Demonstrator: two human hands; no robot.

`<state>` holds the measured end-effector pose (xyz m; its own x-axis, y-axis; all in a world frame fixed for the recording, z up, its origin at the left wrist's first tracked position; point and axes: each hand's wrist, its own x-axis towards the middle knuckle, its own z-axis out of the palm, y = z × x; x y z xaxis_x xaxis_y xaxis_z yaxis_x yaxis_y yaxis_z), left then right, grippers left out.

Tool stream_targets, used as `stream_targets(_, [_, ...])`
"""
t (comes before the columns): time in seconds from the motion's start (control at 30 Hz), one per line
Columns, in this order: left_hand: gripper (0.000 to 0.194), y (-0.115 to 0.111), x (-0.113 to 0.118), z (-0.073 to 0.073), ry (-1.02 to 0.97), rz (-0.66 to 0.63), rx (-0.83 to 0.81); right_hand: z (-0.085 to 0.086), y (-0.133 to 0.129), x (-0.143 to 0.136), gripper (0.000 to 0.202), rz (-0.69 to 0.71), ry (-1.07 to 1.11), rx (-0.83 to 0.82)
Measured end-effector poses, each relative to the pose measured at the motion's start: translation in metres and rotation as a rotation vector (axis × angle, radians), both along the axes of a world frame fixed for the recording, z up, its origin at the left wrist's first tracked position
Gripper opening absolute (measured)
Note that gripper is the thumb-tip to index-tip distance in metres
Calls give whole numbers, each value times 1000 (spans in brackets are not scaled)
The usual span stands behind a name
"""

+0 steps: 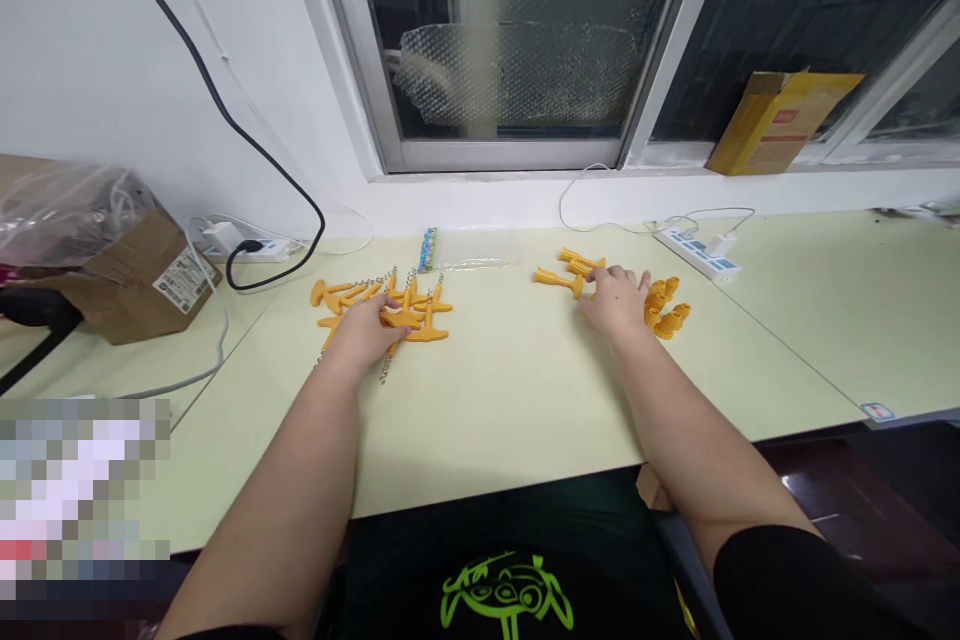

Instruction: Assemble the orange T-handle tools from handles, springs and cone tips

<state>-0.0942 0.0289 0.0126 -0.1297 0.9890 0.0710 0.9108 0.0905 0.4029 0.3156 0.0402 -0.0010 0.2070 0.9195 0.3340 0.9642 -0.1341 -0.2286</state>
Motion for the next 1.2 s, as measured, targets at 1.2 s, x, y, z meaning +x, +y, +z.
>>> stream_targets(1.2, [36,-32,79,-8,-202,-811,428,-4,-15,-73,35,606,1600,-419])
